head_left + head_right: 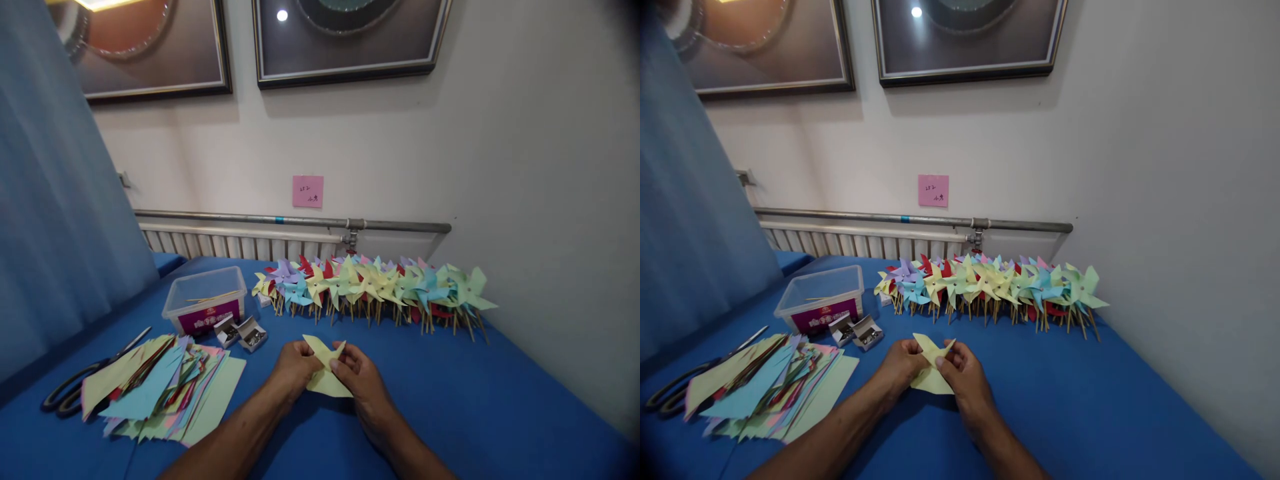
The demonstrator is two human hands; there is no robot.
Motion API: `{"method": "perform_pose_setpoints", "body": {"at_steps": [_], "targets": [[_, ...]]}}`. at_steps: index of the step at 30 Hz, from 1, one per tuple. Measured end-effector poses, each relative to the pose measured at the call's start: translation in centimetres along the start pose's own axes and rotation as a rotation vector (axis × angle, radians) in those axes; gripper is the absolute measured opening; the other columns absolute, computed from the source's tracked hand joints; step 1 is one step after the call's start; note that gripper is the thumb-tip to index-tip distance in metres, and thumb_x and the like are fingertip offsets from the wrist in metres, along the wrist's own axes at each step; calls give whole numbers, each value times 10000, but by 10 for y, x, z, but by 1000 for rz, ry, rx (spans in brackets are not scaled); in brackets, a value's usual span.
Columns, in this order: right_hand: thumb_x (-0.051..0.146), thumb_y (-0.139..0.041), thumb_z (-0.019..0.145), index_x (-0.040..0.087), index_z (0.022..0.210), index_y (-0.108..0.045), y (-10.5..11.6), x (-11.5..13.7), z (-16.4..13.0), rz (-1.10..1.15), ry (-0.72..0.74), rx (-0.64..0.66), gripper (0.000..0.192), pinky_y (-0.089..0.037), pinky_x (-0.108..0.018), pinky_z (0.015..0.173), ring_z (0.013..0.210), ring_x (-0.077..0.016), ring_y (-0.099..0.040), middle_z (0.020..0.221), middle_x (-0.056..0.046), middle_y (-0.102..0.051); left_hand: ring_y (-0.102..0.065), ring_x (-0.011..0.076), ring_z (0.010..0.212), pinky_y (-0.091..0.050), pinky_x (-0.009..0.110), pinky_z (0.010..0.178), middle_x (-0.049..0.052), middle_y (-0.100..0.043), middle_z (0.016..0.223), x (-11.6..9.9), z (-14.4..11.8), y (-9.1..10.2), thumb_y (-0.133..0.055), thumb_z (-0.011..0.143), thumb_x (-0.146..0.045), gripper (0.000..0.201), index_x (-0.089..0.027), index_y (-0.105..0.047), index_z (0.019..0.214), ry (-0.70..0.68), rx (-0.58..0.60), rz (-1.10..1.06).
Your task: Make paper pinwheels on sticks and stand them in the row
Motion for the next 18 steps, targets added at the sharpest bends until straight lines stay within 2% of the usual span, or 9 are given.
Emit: {"method": "perform_pose_setpoints", "body": {"at_steps": [3, 6, 13, 18], "targets": [[526, -901, 583, 185, 1100, -649, 1, -1, -1, -1, -8, -6, 668, -529, -325, 675, 741, -252, -728, 853, -61, -782, -521, 123, 439, -377, 239, 464, 2, -609, 507, 0, -1, 1, -708, 549, -141, 121, -156, -594, 584, -11, -36, 24], [472, -871, 630, 188, 1093, -644, 0, -1, -2, 9, -8, 32, 589, -517, -306, 674, 725, -231, -719, 836, -42, -777, -539, 130, 457, -400, 244, 476, 15, -632, 534, 0, 0, 0, -675, 543, -145, 81, -145, -618, 601, -17, -31, 14], [395, -831, 617, 188, 1019, -653, -4, -4, 1, 9, -9, 21, 487, -499, -311, 627, 665, -240, -711, 757, -31, -770, -517, 123, 445, -404, 250, 484, 11, -621, 522, 9, 9, 2, -658, 530, -155, 72, -138, -638, 597, -35, -14, -4], [406, -860, 592, 181, 1069, -649, -7, 0, -1, -15, -17, -33, 568, -502, -306, 628, 734, -258, -729, 791, -39, -781, -535, 130, 463, -412, 250, 494, 16, -633, 544, 8, 8, 1, -682, 553, -148, 76, -137, -646, 619, -29, 0, -9]]}}
Point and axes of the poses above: each hand's wrist, its own z-axis towards the middle knuckle, its own y-axis out of the back of the hand, x = y × z, the point moved 5 cm from there along z, towards the middle knuckle
